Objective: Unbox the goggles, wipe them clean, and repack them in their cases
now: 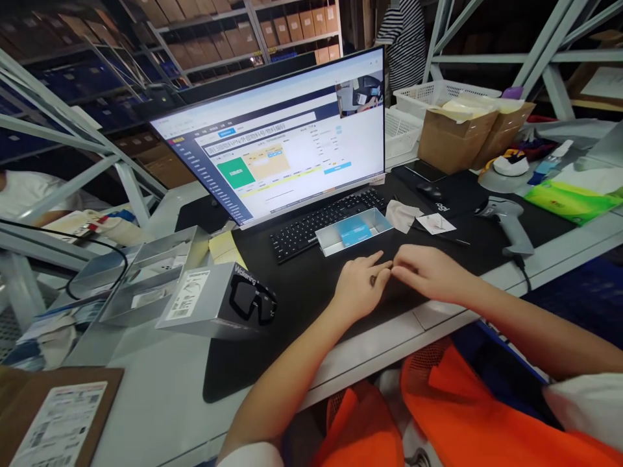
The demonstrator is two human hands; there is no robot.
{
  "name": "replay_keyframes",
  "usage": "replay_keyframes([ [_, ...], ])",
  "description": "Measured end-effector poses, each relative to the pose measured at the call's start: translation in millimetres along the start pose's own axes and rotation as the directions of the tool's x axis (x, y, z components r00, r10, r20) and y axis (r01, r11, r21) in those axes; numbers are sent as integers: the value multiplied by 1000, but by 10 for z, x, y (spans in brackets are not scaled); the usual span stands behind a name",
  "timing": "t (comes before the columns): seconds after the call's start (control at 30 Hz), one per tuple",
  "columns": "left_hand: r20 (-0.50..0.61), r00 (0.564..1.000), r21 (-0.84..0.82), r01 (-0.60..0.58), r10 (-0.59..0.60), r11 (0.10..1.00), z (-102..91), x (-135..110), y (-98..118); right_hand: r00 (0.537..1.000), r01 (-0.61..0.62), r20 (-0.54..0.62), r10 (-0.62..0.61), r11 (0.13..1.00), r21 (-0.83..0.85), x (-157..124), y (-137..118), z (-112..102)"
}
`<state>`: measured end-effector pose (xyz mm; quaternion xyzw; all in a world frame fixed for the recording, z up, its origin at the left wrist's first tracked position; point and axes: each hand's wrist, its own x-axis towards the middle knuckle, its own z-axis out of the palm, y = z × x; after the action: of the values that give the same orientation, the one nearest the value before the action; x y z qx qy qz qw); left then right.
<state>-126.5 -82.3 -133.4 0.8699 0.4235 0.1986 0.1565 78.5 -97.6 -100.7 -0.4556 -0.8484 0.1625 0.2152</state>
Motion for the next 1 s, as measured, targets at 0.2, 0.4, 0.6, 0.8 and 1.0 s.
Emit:
replay_keyframes([
  [0.2, -41, 999, -102, 25, -29, 994, 4, 32, -9, 999, -2, -49, -6, 985, -172, -193, 191, 149],
  [0.4, -123, 991, -82, -54, 43, 995, -47, -85, 22, 992, 63, -98, -75, 991, -120, -168, 224, 265],
  [0.6, -582, 812, -85, -116, 45, 990, -394, -275, -118, 975, 146, -188, -120, 980, 135, -202, 612, -240],
  [0.8, -701, 665, -478, -168, -259, 862, -178, -223, 85, 975, 219, -74, -212, 970, 104, -115, 183, -60],
  [1.0, -629, 744, -263, 68, -225, 962, -125, -626, -385, 971, 238, -27, -237, 959, 156, -220, 114, 111],
])
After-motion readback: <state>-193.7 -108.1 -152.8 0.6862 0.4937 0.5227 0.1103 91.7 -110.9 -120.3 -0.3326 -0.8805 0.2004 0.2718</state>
